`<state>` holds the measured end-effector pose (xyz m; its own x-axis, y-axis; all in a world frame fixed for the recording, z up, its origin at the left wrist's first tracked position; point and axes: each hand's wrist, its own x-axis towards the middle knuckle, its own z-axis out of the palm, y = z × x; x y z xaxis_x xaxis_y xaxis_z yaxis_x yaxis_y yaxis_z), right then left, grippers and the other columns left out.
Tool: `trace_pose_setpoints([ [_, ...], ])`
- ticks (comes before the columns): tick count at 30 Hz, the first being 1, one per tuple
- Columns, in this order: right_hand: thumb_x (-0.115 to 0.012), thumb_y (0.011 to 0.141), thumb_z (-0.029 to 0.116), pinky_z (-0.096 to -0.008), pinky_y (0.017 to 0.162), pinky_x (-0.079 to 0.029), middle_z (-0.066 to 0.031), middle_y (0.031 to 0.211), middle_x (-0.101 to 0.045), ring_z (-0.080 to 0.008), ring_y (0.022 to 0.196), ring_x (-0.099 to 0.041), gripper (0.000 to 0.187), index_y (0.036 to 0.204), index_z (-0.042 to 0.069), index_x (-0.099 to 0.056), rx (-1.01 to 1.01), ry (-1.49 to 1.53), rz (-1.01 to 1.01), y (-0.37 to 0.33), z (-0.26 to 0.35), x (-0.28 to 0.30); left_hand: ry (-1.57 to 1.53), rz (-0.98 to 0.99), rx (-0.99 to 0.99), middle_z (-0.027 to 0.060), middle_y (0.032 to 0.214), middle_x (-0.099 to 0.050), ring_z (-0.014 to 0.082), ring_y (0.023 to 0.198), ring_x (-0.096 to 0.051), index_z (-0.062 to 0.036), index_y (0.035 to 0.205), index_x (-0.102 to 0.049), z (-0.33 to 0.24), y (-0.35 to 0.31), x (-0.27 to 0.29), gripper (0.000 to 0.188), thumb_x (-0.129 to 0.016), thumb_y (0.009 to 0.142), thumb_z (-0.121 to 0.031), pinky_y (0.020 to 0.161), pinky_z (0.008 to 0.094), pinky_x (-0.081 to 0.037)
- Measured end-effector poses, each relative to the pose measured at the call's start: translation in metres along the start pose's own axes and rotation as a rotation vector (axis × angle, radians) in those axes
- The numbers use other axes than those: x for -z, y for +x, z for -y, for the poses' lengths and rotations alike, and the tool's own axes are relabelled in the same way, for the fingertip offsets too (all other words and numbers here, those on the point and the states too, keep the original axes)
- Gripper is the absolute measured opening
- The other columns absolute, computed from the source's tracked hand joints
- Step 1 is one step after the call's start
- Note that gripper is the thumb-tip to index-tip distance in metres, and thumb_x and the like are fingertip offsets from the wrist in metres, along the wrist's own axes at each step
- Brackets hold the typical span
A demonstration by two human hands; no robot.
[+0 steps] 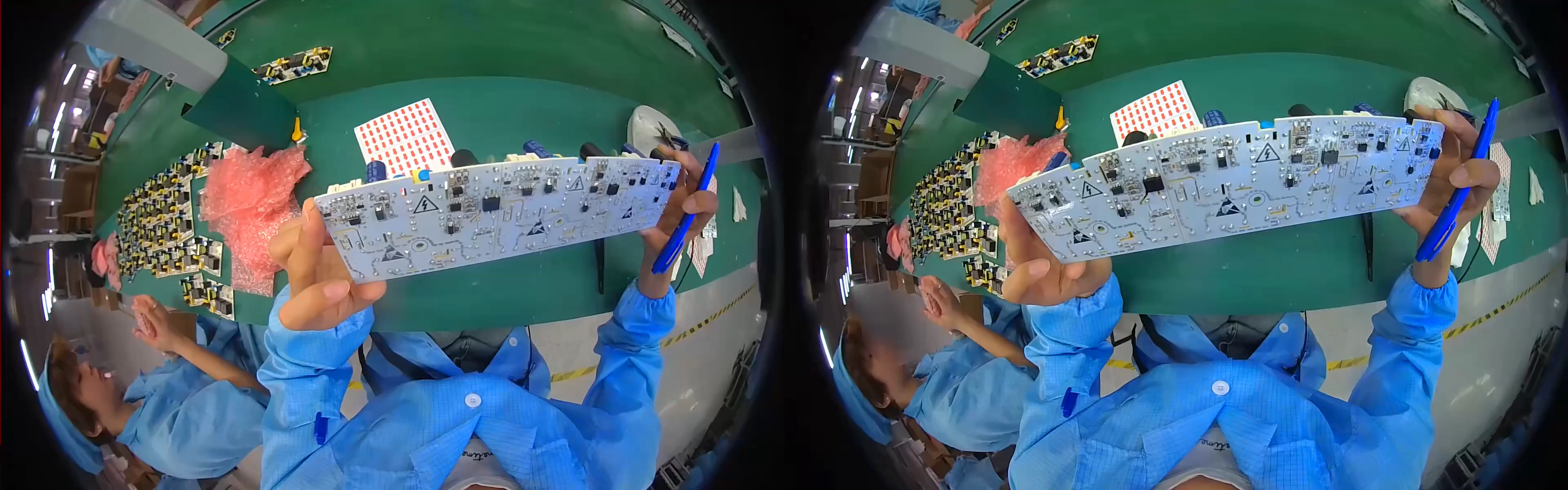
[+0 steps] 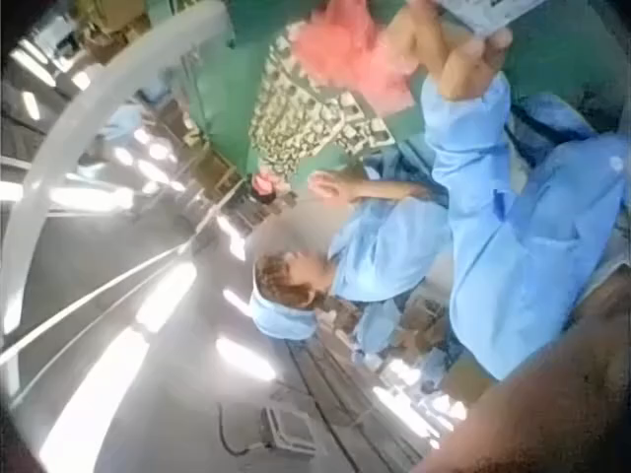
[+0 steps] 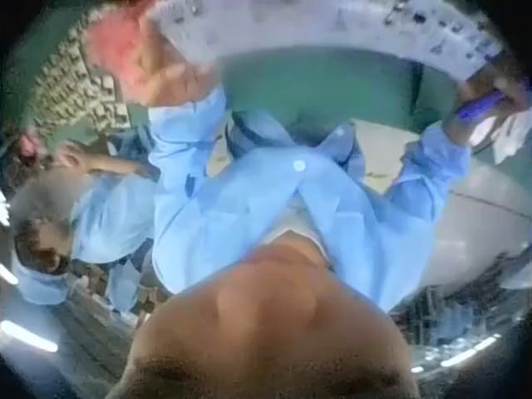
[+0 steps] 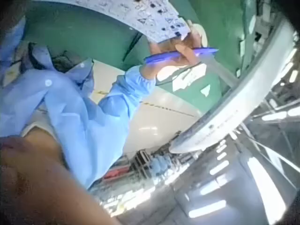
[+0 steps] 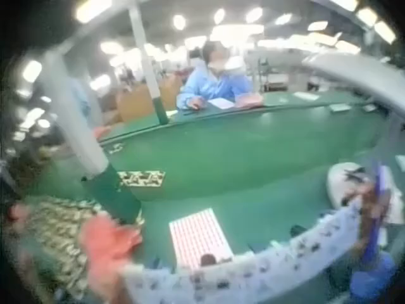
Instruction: The person inspects circuit boards and places them into bubble wrap protective sleeves by hand.
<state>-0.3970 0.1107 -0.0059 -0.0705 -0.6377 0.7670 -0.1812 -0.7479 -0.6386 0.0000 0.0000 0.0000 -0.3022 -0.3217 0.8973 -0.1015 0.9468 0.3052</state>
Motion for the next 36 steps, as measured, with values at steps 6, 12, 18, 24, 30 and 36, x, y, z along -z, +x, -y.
trace_pose_setpoints([
  [6,-0.085,0.066,0.011,-0.0501,0.104,-0.043,-0.0203,0.134,-0.047,-0.0366,0.133,-0.038,0.053,0.105,0.02,-0.05,0.143,-0.156,-0.016,0.011,-0.004,-0.009,-0.011,-0.026,0.076,0.0259,0.137,-0.045,0.0303,0.101,-0.054,-0.0163,0.111,-0.031,-0.003,0.001,0.001,0.046,-0.067,0.086,-0.03,0.085,0.039,-0.048],
  [12,-0.086,0.064,0.015,-0.0496,0.105,-0.04,-0.0212,0.134,-0.046,-0.038,0.133,-0.037,0.056,0.106,0.02,-0.049,0.157,-0.251,-0.002,0.017,0.003,-0.016,-0.064,-0.066,0.016,0.0255,0.137,-0.045,0.0355,0.11,-0.053,-0.0166,0.117,-0.029,0.005,-0.004,-0.005,0.051,-0.067,0.087,-0.031,0.088,0.0399,-0.047],
  [18,-0.088,0.063,0.02,-0.0523,0.109,-0.033,-0.0207,0.134,-0.047,-0.0407,0.13,-0.04,0.058,0.105,0.02,-0.048,0.108,-0.23,-0.035,0.009,-0.004,-0.013,-0.092,-0.073,0.031,0.0266,0.135,-0.047,0.0414,0.12,-0.049,-0.0159,0.117,-0.028,0.006,-0.008,-0.006,0.052,-0.067,0.087,-0.031,0.09,0.0425,-0.045],
  [24,-0.088,0.062,0.018,-0.0516,0.108,-0.034,-0.0224,0.134,-0.047,-0.04,0.129,-0.04,0.059,0.105,0.02,-0.048,0.101,-0.225,-0.031,0.009,-0.007,-0.015,-0.074,-0.076,0.026,0.0288,0.133,-0.048,0.0435,0.12,-0.05,-0.0158,0.116,-0.026,0.007,-0.007,-0.007,0.051,-0.066,0.088,-0.029,0.09,0.0438,-0.044],
  [30,-0.088,0.061,0.016,-0.0466,0.104,-0.041,-0.0224,0.134,-0.045,-0.0365,0.131,-0.04,0.06,0.106,0.019,-0.048,0.123,-0.217,-0.037,0.008,-0.007,-0.014,-0.088,-0.071,0.019,0.0307,0.131,-0.049,0.0452,0.12,-0.05,-0.0157,0.115,-0.025,0.007,-0.004,-0.008,0.05,-0.066,0.088,-0.028,0.089,0.0448,-0.043],
  [36,-0.088,0.062,0.015,-0.0443,0.102,-0.044,-0.0217,0.133,-0.046,-0.0352,0.126,-0.045,0.058,0.104,0.018,-0.047,0.119,-0.147,-0.077,0.013,0.001,-0.031,-0.051,-0.078,0.0,0.0322,0.137,-0.041,0.0484,0.121,-0.047,-0.0135,0.112,-0.024,0.013,0.001,-0.011,0.04,-0.058,0.094,-0.025,0.098,0.0498,-0.044],
])
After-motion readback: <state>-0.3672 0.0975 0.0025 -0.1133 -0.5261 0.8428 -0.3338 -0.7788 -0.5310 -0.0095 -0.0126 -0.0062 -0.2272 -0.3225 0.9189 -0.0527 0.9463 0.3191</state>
